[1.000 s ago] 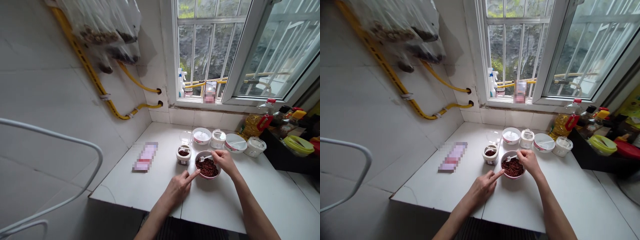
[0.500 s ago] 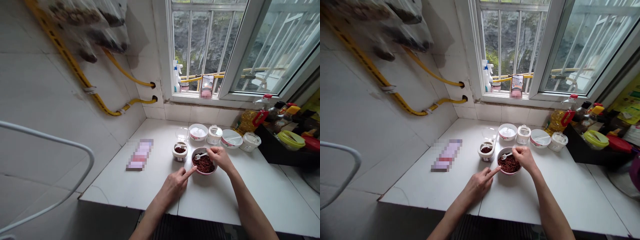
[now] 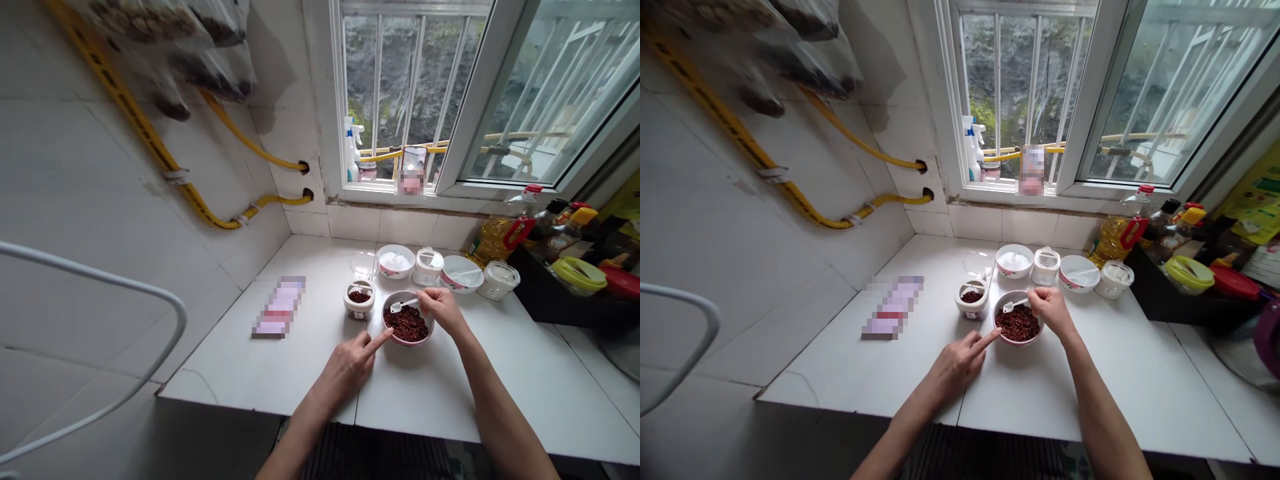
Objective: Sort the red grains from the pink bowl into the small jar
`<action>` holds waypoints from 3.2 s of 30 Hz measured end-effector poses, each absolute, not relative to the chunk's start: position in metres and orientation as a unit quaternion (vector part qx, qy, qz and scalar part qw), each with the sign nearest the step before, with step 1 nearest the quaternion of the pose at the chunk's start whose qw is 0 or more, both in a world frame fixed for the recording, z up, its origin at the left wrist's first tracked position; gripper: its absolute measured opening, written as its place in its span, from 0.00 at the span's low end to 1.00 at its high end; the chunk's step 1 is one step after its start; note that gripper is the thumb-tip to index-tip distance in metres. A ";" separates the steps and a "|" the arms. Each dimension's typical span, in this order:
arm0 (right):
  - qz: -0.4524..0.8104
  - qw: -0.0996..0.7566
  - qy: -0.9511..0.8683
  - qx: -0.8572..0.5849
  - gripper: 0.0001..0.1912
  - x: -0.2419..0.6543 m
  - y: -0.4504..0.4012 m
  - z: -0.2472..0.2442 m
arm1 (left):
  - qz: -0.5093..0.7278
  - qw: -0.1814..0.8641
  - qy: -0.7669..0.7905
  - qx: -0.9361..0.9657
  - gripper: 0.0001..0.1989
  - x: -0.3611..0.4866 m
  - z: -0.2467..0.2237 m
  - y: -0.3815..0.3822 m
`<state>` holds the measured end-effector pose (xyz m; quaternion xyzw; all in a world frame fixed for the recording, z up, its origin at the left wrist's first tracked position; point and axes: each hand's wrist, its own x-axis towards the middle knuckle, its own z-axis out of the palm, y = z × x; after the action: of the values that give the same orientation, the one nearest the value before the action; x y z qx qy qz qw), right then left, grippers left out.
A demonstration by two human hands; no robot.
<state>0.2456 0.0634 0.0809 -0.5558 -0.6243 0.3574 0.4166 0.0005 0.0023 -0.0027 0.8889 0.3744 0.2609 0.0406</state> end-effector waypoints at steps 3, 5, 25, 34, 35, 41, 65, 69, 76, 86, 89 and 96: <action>0.353 0.419 -0.626 -0.555 0.25 0.247 0.064 0.081 | 0.257 0.045 0.378 0.888 0.36 0.001 -0.003 0.003; 0.336 0.415 -0.632 -0.561 0.25 0.247 0.063 0.081 | 0.258 0.049 0.377 0.888 0.36 0.001 -0.004 0.003; 0.390 0.407 -0.638 -0.524 0.27 0.243 0.064 0.078 | 0.256 0.049 0.375 0.890 0.36 0.001 -0.004 0.002; 0.376 0.421 -0.623 -0.542 0.26 0.245 0.064 0.081 | 0.261 0.046 0.372 0.889 0.37 0.001 -0.004 0.003; 0.372 0.423 -0.622 -0.544 0.26 0.245 0.064 0.081 | 0.261 0.045 0.373 0.889 0.37 0.001 -0.005 0.003; 0.365 0.427 -0.611 -0.558 0.27 0.247 0.065 0.081 | 0.262 0.037 0.375 0.888 0.36 0.002 -0.008 0.004; 0.115 0.436 -0.739 -0.500 0.27 0.242 0.059 0.085 | 0.239 0.046 0.379 0.893 0.39 0.003 -0.002 0.005; 0.104 0.374 -0.761 -0.521 0.26 0.252 0.063 0.077 | 0.239 0.041 0.380 0.892 0.39 0.002 -0.003 0.004; 0.087 0.367 -0.778 -0.503 0.26 0.239 0.063 0.066 | 0.252 0.037 0.374 0.892 0.38 0.003 -0.005 0.005; 0.247 0.420 -0.696 -0.527 0.28 0.242 0.059 0.079 | 0.250 0.037 0.381 0.889 0.36 0.002 -0.007 0.005; 0.293 0.445 -0.662 -0.527 0.28 0.244 0.061 0.080 | 0.256 0.041 0.375 0.890 0.37 0.001 -0.009 0.006; 0.315 0.463 -0.639 -0.527 0.27 0.246 0.062 0.079 | 0.270 0.044 0.365 0.890 0.38 0.001 -0.005 0.005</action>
<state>0.2457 0.0619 0.0791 -0.5273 -0.6393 0.3148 0.4628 0.0012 0.0047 -0.0050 0.8898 0.3650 0.2704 0.0435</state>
